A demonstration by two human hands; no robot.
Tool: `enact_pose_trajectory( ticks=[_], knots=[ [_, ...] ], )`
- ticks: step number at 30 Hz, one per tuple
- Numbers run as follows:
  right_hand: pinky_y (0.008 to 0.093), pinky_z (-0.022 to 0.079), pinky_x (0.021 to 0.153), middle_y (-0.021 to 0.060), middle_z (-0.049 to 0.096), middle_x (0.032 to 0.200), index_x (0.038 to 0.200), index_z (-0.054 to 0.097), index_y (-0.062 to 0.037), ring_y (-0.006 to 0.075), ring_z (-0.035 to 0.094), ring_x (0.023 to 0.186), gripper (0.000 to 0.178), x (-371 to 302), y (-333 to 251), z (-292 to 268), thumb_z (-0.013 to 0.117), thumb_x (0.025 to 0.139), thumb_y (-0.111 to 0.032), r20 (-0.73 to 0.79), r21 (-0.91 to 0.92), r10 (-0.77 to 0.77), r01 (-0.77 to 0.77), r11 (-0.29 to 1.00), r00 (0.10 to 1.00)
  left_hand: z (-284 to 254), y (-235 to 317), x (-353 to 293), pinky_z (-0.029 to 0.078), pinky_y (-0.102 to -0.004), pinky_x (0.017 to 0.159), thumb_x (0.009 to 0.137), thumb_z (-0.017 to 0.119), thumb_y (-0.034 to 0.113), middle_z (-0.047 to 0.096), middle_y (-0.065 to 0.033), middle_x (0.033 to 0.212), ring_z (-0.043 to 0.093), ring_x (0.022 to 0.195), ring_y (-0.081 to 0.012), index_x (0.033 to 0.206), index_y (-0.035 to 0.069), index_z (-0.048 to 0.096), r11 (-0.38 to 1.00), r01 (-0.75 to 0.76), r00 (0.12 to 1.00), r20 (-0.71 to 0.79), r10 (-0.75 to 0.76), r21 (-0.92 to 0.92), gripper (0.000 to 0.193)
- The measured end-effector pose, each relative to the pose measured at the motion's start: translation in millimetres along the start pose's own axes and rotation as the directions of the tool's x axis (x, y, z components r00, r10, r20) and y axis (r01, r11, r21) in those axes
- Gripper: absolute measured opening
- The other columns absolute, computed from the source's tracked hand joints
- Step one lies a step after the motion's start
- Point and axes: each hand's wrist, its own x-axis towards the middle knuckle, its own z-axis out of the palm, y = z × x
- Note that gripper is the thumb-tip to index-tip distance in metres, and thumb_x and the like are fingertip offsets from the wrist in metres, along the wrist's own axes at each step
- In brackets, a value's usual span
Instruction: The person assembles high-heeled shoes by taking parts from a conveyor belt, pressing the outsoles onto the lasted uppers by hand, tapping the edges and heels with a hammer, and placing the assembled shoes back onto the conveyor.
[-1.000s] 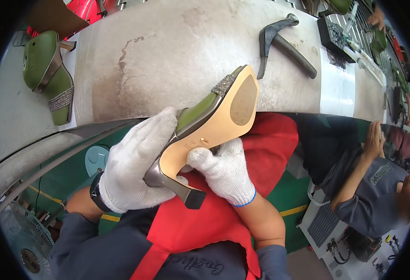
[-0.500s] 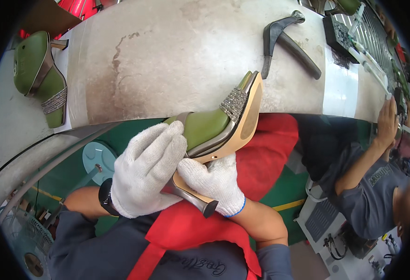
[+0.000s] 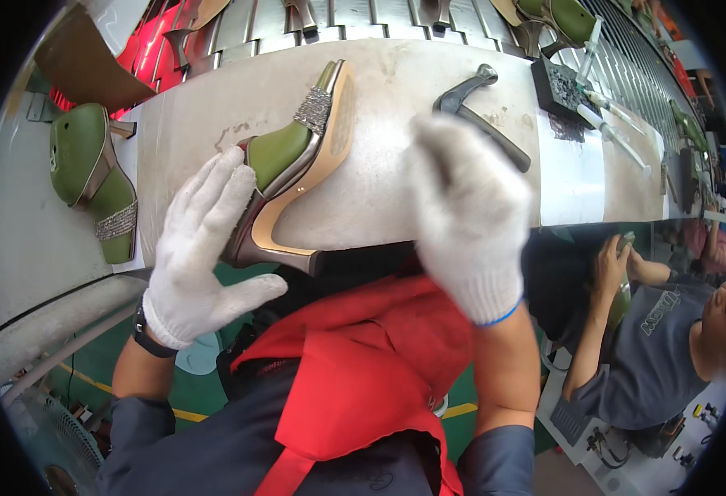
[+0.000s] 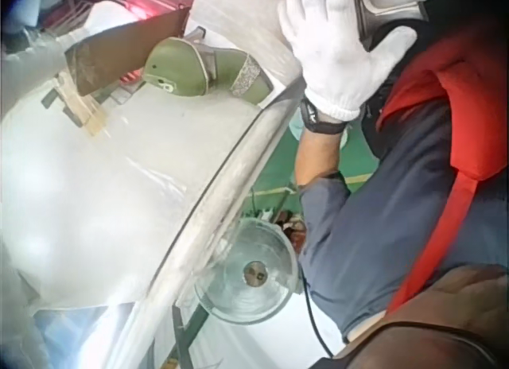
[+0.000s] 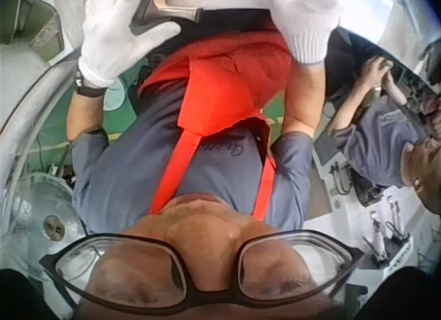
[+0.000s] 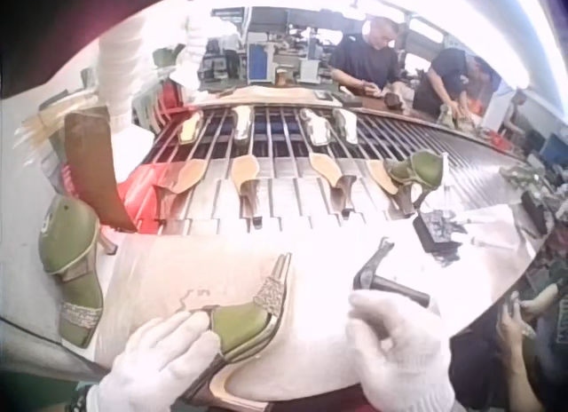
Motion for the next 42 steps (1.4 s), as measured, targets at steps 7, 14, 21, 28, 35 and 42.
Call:
enact_pose_trajectory(
  ticks=[7, 14, 21, 28, 35, 42],
  knots=[
    [0.0476, 0.058, 0.100, 0.0209, 0.070, 0.131, 0.137, 0.072, -0.0105, 0.0403, 0.069, 0.113, 0.050, 40, 47, 11, 0.067, 0.088, 0.000, 0.084, -0.492, -0.247, 0.256, 0.832, 0.965, 18, 1, 67, 0.044, -0.0479, 0.122, 0.080, 0.091, 0.017, 0.055, -0.0302, 0.158, 0.056, 0.145, -0.0457, 0.161, -0.003, 0.048, 0.993, -0.034, 0.996, -0.085, 0.024, -0.115, 0.094],
    [0.0493, 0.058, 0.094, 0.0199, 0.068, 0.124, 0.137, 0.071, -0.0104, 0.0402, 0.069, 0.109, 0.051, 40, 69, -10, 0.065, 0.087, 0.002, 0.121, -0.441, -0.163, 0.200, 0.875, 0.979, 25, -6, 82, 0.044, -0.0457, 0.123, 0.079, 0.086, 0.010, 0.056, -0.0275, 0.157, 0.058, 0.144, -0.0424, 0.166, -0.003, 0.040, 0.984, -0.026, 0.999, 0.017, 0.030, -0.174, 0.099],
    [0.0355, 0.059, 0.092, 0.0155, 0.077, 0.113, 0.124, 0.075, 0.0012, 0.0295, 0.076, 0.104, 0.027, 28, 19, -6, 0.070, 0.098, -0.003, 0.180, 0.257, 0.022, -0.068, 0.964, 0.984, 20, -2, 87, 0.043, -0.0466, 0.122, 0.075, 0.087, 0.007, 0.054, -0.0276, 0.160, 0.057, 0.144, -0.0441, 0.165, -0.006, 0.040, 0.983, 0.044, 0.995, 0.099, -0.026, -0.180, 0.102],
    [0.0525, 0.059, 0.106, 0.0323, 0.071, 0.133, 0.137, 0.062, 0.0169, 0.0456, 0.073, 0.121, 0.055, 42, 26, -7, 0.057, 0.108, -0.029, 0.510, 0.600, 0.270, -0.563, 0.569, 0.817, 20, -5, 88, 0.043, -0.0513, 0.123, 0.073, 0.090, 0.007, 0.058, -0.0290, 0.156, 0.058, 0.143, -0.0463, 0.164, -0.006, 0.043, 0.991, -0.004, 0.998, 0.068, 0.013, -0.135, 0.103],
    [0.0434, 0.065, 0.091, 0.0313, 0.076, 0.122, 0.126, 0.069, 0.0165, 0.0373, 0.078, 0.104, 0.045, 61, 11, 1, 0.059, 0.104, -0.021, 0.528, 0.657, 0.188, -0.539, 0.527, 0.828, 23, -9, 91, 0.043, -0.0568, 0.121, 0.069, 0.092, 0.004, 0.057, -0.0292, 0.158, 0.060, 0.141, -0.0471, 0.162, -0.005, 0.045, 0.979, 0.006, 0.998, 0.070, 0.008, -0.205, 0.104],
    [0.0537, 0.054, 0.114, 0.0313, 0.073, 0.131, 0.122, 0.071, 0.0120, 0.0417, 0.072, 0.124, 0.046, 61, 7, -20, 0.085, 0.088, -0.015, 0.655, 0.514, 0.121, -0.557, 0.652, 0.746, 29, -10, 95, 0.047, -0.0582, 0.116, 0.064, 0.093, 0.003, 0.058, -0.0365, 0.153, 0.065, 0.134, -0.0487, 0.158, -0.010, 0.047, 0.978, 0.012, 0.999, 0.051, -0.001, -0.207, 0.106]
  ],
)
